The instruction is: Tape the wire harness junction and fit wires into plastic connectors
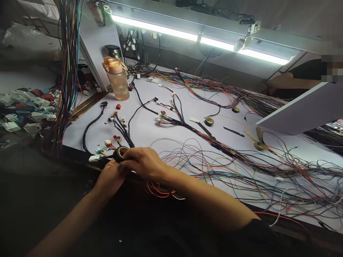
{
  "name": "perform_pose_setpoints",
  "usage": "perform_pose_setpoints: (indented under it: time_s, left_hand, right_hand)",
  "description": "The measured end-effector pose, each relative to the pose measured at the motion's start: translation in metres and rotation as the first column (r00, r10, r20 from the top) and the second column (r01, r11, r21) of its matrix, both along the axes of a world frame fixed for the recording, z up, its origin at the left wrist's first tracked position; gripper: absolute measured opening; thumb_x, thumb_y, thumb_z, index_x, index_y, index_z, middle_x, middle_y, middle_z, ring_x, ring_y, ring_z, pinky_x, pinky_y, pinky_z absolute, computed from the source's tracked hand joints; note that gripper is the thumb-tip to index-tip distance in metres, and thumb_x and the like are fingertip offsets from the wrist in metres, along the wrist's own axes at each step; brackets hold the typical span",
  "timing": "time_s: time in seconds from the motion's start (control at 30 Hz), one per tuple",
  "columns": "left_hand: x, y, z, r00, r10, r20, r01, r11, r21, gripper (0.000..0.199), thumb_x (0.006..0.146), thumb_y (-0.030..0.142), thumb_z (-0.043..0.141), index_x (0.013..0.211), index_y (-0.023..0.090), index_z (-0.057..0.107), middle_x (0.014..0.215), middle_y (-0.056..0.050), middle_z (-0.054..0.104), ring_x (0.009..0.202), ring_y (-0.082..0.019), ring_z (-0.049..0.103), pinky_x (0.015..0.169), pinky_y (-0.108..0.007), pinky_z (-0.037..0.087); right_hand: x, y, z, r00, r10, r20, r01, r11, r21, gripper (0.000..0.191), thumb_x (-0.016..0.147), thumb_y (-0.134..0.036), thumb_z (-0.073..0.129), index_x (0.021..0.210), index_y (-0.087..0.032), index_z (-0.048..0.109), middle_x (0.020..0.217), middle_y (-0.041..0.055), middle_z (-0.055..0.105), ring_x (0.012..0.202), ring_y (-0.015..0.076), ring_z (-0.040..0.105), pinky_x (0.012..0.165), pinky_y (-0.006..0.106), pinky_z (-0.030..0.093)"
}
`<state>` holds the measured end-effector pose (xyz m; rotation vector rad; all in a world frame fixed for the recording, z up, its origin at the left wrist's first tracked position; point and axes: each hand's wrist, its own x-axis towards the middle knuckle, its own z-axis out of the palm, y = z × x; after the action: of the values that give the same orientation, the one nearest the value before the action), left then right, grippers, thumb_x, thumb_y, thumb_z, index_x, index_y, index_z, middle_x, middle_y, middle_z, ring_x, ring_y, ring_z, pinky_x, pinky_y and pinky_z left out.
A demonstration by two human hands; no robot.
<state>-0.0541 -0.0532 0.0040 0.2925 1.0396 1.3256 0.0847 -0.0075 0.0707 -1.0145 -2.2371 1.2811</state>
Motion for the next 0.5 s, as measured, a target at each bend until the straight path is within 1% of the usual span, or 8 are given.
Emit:
perform_pose_setpoints:
  time_s: [0.1, 0.2, 0.27, 0.37, 0.5]
  left_hand:
    - [0.000, 0.003, 0.004, 1.000, 0.004, -0.002, -0.004, 1.000, -0.011, 0.036, 0.039, 0.016, 0.089, 0.064, 0.010, 0.063, 0.059, -0.002, 0.061, 0.054, -0.011, 0.056, 0.048, -0.016, 0.046]
    - [0.000, 0.008, 0.006, 0.999, 0.045, 0.009, -0.044, 0.998, -0.034, 0.037, 0.043, 0.022, 0.091, 0.062, 0.010, 0.062, 0.056, 0.000, 0.059, 0.050, -0.009, 0.053, 0.047, -0.016, 0.045]
    - [0.001, 0.010, 0.005, 0.998, 0.057, 0.012, -0.056, 0.997, -0.046, 0.037, 0.047, 0.026, 0.091, 0.065, 0.011, 0.063, 0.057, 0.000, 0.060, 0.050, -0.009, 0.054, 0.049, -0.017, 0.046]
    - [0.002, 0.010, 0.004, 0.999, 0.028, 0.038, -0.026, 0.999, -0.045, 0.035, 0.054, 0.029, 0.090, 0.067, 0.011, 0.064, 0.061, -0.002, 0.062, 0.054, -0.011, 0.057, 0.052, -0.018, 0.048]
    - [0.002, 0.007, 0.005, 0.997, -0.022, 0.070, 0.023, 0.999, -0.022, 0.035, 0.059, 0.033, 0.087, 0.072, 0.008, 0.066, 0.071, -0.007, 0.066, 0.065, -0.015, 0.062, 0.061, -0.021, 0.052]
  right_hand:
    - [0.004, -0.013, 0.000, 0.996, 0.015, 0.089, -0.026, 0.992, 0.121, 0.007, 0.086, -0.022, 0.060, 0.085, -0.016, 0.064, 0.082, 0.0010, 0.064, 0.075, 0.0115, 0.056, 0.068, 0.023, 0.039]
    - [0.009, -0.022, -0.005, 0.989, 0.036, 0.146, -0.064, 0.979, 0.193, 0.009, 0.086, -0.024, 0.060, 0.081, -0.016, 0.060, 0.080, 0.0021, 0.063, 0.073, 0.0125, 0.054, 0.066, 0.023, 0.037]
    - [0.014, -0.027, -0.010, 0.990, 0.031, 0.134, -0.061, 0.973, 0.221, 0.012, 0.085, -0.026, 0.061, 0.080, -0.016, 0.058, 0.079, 0.0021, 0.063, 0.073, 0.0125, 0.054, 0.065, 0.023, 0.037]
    - [0.021, -0.032, -0.017, 0.995, -0.019, 0.096, -0.004, 0.973, 0.229, 0.015, 0.085, -0.030, 0.063, 0.081, -0.017, 0.057, 0.079, 0.0013, 0.061, 0.072, 0.0121, 0.053, 0.066, 0.023, 0.037]
    - [0.023, -0.040, -0.025, 0.990, -0.120, 0.068, 0.106, 0.978, 0.179, 0.018, 0.085, -0.035, 0.062, 0.082, -0.018, 0.057, 0.076, -0.0002, 0.059, 0.067, 0.0113, 0.051, 0.064, 0.023, 0.036]
